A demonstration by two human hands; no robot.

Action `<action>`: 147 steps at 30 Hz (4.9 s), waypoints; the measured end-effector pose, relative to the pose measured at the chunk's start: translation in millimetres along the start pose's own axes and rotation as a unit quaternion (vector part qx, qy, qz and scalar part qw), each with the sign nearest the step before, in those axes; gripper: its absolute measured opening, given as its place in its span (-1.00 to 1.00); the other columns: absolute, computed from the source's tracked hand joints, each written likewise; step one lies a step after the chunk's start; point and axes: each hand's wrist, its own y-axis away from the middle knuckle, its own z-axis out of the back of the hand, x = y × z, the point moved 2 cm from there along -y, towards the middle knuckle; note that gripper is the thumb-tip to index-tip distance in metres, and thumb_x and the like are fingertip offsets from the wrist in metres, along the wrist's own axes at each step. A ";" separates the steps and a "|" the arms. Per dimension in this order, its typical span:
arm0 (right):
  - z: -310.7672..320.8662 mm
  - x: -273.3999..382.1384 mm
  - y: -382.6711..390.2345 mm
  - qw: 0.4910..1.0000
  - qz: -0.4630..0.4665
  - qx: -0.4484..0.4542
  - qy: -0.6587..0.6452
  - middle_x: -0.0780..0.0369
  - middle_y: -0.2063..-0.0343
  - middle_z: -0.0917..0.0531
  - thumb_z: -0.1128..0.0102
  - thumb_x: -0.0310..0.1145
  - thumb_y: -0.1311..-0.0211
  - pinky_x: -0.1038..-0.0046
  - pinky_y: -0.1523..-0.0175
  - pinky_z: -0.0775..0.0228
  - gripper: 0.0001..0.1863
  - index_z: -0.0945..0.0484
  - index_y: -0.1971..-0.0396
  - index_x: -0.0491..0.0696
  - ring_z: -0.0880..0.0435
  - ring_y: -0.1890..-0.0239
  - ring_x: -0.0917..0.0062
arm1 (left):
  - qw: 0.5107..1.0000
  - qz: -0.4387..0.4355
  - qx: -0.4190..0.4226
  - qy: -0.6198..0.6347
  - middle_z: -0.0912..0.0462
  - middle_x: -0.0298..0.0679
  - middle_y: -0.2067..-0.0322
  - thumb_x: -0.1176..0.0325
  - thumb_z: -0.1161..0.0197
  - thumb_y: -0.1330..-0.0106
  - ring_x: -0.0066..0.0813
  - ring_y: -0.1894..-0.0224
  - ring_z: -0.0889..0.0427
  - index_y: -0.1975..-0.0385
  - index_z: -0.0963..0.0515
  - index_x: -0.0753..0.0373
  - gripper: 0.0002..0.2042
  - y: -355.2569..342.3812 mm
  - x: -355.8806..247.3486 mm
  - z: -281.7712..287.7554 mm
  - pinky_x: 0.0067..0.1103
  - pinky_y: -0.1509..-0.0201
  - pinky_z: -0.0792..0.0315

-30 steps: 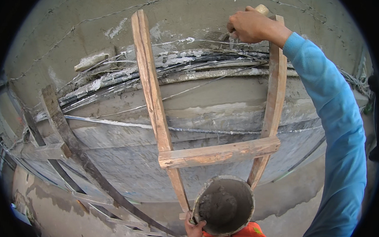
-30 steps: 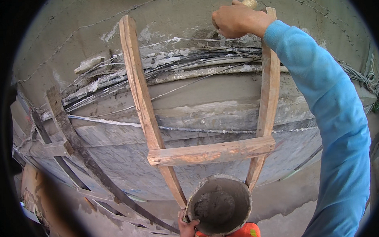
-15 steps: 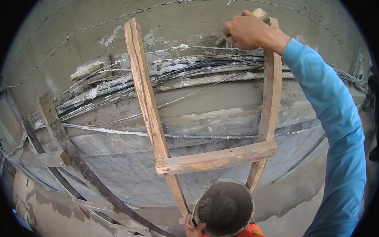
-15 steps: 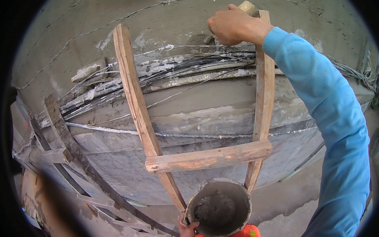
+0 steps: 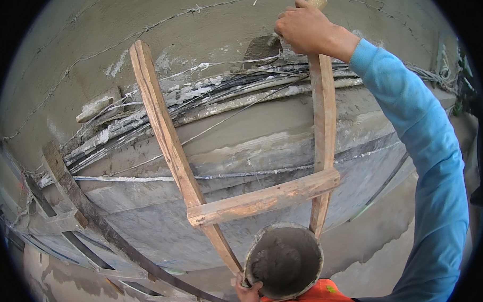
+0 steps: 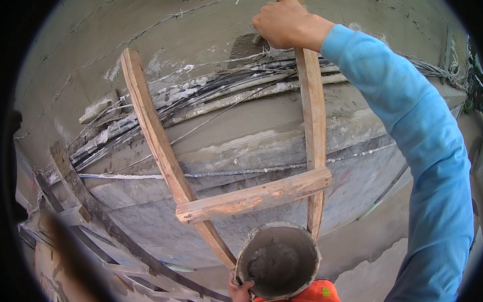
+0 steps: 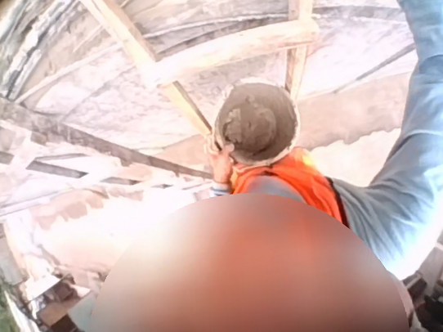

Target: The person scoops cement from a bucket with a trowel and applies it to a wall, smoothing it over a wooden frame and barbed wire. The person repeatedly scoops and spreads cement across the wall surface.

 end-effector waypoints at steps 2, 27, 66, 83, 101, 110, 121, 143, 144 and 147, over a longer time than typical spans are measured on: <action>10.8 -6.1 8.4 0.999 -0.022 -0.046 -0.006 0.21 0.27 -0.82 -0.41 -0.37 -0.19 0.18 -0.12 -0.45 -0.88 -0.82 0.29 0.01 -0.77 0.03 0.30 | 0.992 0.083 0.004 0.091 -0.53 -0.07 -0.32 0.45 -0.37 -0.27 -0.19 -0.32 -0.52 -0.50 -0.40 0.29 -0.28 3.7 -10.9 -0.2 -0.32 -0.35 -0.47; 52.4 324.1 416.6 0.814 0.269 0.396 -0.329 0.18 0.25 -0.74 -0.31 -0.32 -0.22 0.29 0.04 -0.59 -0.83 -0.85 0.39 -0.02 -0.76 0.13 0.32 | 0.988 0.024 0.011 0.153 -0.30 -0.47 0.34 0.68 -0.27 -0.12 -0.69 0.31 -0.25 0.26 -0.36 0.16 -0.69 23.2 -87.9 -18.4 -0.65 0.24 -0.30; 84.8 386.8 492.3 0.678 0.004 0.250 -0.691 0.19 0.41 -0.80 -0.26 -0.26 -0.18 0.20 0.39 -0.60 -0.79 -0.83 0.48 0.04 -0.83 0.31 0.37 | 0.944 0.313 0.007 -0.105 -0.63 -0.06 -0.28 0.34 -0.40 -0.36 -0.17 -0.24 -0.62 -0.48 -0.40 0.24 -0.34 21.6 -23.4 99.9 -0.27 -0.02 -0.61; 11.8 305.7 501.6 0.563 -0.063 0.377 -0.733 0.03 0.31 -0.80 -0.28 0.00 -0.39 -0.02 0.09 -0.63 -0.63 -0.79 0.33 -0.01 -0.80 0.20 0.00 | 0.963 0.203 0.081 -0.157 -0.72 -0.11 -0.01 0.29 -0.45 -0.33 -0.24 0.32 -0.72 -0.34 -0.49 0.27 -0.42 10.6 -84.3 27.3 -0.43 0.49 -0.54; -1.1 153.3 490.8 0.439 0.022 0.518 -0.734 0.13 0.26 -0.82 -0.24 -0.02 -0.60 0.29 0.05 -0.54 -0.58 -0.77 -0.04 -0.09 -0.72 0.26 0.34 | 0.993 0.063 0.018 0.098 -0.68 -0.06 -0.21 0.56 -0.41 -0.27 -0.22 -0.16 -0.66 -0.41 -0.46 0.40 -0.36 3.9 -29.9 15.2 -0.38 -0.21 -0.58; 15.0 64.4 368.8 0.372 0.074 0.558 -0.738 0.29 0.38 -0.72 -0.21 -0.13 -0.69 0.48 0.29 -0.46 -0.61 -0.73 -0.09 -0.18 -0.61 0.40 0.64 | 0.992 0.077 0.001 0.102 -0.71 -0.12 -0.18 0.57 -0.36 -0.27 -0.23 -0.15 -0.66 -0.39 -0.50 0.36 -0.39 13.6 -37.9 9.4 -0.37 -0.23 -0.58; 73.5 -74.9 141.4 0.860 -0.105 0.079 -0.493 0.25 0.61 -0.59 -0.31 -0.25 -0.53 0.41 0.48 -0.43 -0.71 -0.76 0.27 -0.20 -0.58 0.61 0.55 | 0.982 0.110 -0.024 0.150 -0.71 -0.11 -0.15 0.58 -0.34 -0.26 -0.24 -0.11 -0.68 -0.36 -0.52 0.38 -0.42 29.2 -40.9 5.3 -0.39 -0.12 -0.62; 58.1 -13.1 41.3 0.978 0.016 -0.176 0.114 0.38 0.34 -0.74 -0.34 -0.38 -0.37 0.41 -0.20 -0.41 -0.88 -0.79 0.38 0.07 -0.69 0.12 0.54 | 0.986 0.105 -0.007 0.129 -0.64 -0.25 0.26 0.61 -0.39 -0.22 -0.54 0.62 -0.48 -0.39 -0.37 0.25 -0.33 5.8 11.1 -0.9 -0.57 0.60 -0.36; 56.3 -5.7 38.2 0.970 0.033 -0.210 0.121 0.42 0.39 -0.73 -0.38 -0.30 -0.36 0.45 -0.20 -0.39 -0.85 -0.81 0.44 0.13 -0.68 0.15 0.58 | 0.985 0.105 -0.008 0.139 -0.63 -0.27 0.29 0.62 -0.38 -0.23 -0.55 0.66 -0.45 -0.38 -0.39 0.24 -0.34 5.3 10.7 -0.8 -0.57 0.63 -0.33; 44.7 8.2 28.5 0.986 0.073 -0.015 0.151 0.44 0.41 -0.73 -0.41 -0.23 -0.32 0.46 -0.21 -0.36 -0.85 -0.80 0.48 0.18 -0.67 0.14 0.61 | 0.979 0.138 -0.018 0.148 -0.61 -0.29 0.33 0.64 -0.38 -0.23 -0.58 0.63 -0.44 -0.38 -0.39 0.22 -0.34 7.6 5.9 -1.8 -0.59 0.61 -0.31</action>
